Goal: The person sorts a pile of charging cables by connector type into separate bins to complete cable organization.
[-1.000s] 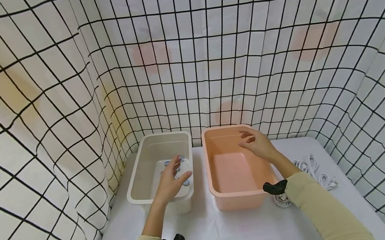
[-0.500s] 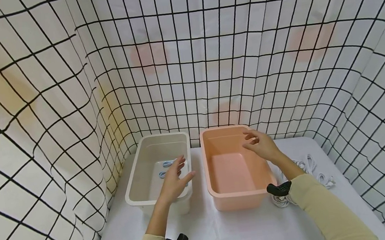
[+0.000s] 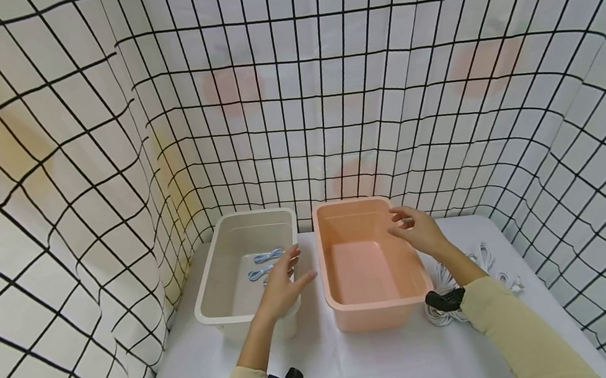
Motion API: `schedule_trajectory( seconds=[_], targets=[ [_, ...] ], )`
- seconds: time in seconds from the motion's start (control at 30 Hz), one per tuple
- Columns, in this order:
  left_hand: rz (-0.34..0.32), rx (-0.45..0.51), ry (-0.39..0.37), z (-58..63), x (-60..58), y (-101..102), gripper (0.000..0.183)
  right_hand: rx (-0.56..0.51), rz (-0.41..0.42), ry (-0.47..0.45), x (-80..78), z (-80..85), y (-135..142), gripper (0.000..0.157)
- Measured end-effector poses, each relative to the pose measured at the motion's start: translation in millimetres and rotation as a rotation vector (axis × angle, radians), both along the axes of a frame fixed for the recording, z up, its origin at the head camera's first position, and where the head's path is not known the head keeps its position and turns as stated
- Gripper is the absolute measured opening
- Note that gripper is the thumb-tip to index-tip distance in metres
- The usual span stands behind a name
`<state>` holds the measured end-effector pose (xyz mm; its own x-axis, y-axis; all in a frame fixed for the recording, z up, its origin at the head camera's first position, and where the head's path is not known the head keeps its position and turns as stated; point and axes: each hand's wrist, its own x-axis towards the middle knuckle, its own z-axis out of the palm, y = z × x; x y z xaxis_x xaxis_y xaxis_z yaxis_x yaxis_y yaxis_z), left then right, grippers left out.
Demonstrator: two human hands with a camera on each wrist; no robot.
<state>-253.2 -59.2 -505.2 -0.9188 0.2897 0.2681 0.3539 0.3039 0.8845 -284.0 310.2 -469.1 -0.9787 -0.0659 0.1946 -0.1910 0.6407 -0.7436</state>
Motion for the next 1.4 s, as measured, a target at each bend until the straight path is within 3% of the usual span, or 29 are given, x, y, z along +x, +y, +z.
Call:
schedule_trajectory(
  seconds=[0.43, 1.23, 1.4],
  targets=[
    [0.010, -0.018, -0.006, 1.5, 0.7, 10.8, 0.077, 0.007, -0.040, -0.015, 4.5, -8.3, 12.6, 0.057],
    [-0.094, 0.016, -0.006, -0.5, 4.3, 31.1, 0.078, 0.005, -0.096, -0.040, 16.7, -10.4, 36.3, 0.057],
    [-0.086, -0.026, 0.007, 0.6, 7.0, 42.3, 0.079, 0.012, -0.108, -0.041, 20.9, -12.3, 44.6, 0.059]
  ],
)
